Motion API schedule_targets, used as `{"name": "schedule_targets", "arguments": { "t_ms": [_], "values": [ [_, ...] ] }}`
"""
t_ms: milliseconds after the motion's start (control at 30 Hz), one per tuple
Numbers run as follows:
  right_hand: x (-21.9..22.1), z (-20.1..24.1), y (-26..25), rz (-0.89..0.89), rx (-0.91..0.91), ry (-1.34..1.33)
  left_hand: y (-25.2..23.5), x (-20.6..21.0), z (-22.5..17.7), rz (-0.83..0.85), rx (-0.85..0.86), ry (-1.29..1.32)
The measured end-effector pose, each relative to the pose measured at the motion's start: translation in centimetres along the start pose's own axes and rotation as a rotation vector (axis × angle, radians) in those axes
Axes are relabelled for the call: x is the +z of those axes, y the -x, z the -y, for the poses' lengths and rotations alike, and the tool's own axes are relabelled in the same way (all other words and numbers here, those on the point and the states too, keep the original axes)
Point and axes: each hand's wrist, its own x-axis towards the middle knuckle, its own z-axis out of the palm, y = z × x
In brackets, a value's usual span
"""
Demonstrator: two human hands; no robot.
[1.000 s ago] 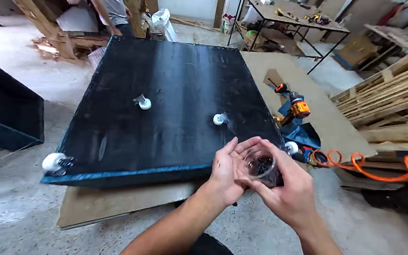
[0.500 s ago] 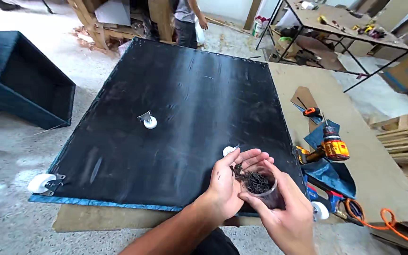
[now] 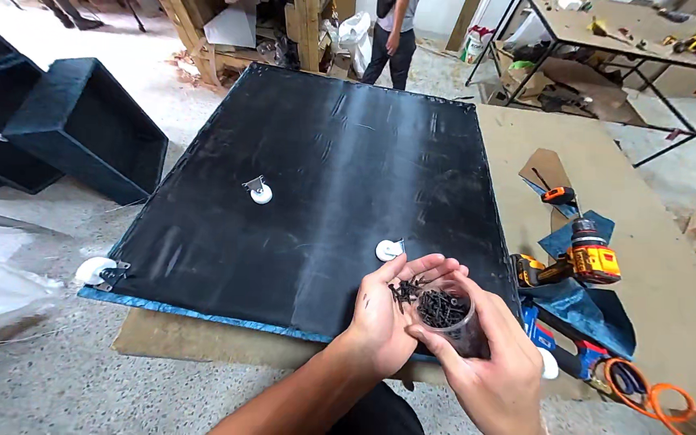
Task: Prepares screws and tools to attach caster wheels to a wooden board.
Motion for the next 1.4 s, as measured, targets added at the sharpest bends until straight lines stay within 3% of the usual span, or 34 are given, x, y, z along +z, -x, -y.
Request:
{"name": "schedule_targets", "arguments": {
  "t_ms": [233, 500, 867, 1167, 1400],
  "values": [
    [0.4, 0.6, 0.1, 0.065, 0.005, 0.179, 0.0, -1.0, 0.7, -0.056, -0.030, 0.013],
    [1.2, 0.2, 0.7, 0.010, 0.043, -0.106, 1.3, -0.9, 0.2, 0.016, 0.062, 0.030],
    [3.4, 0.0, 1.2, 0.056, 0.183, -0.222, 1.9, -0.4, -0.7, 0.024, 0.304, -0.533],
    [4.6, -0.1, 1.7, -0.016, 0.287, -0.441, 1.7, 0.2, -1.7, -0.152, 0.136, -0.062],
    [3.6, 0.9, 0.7, -0.023, 0.198, -0.131, 1.0, -0.6, -1.1, -0.228, 0.079, 0.049]
  ]
}}
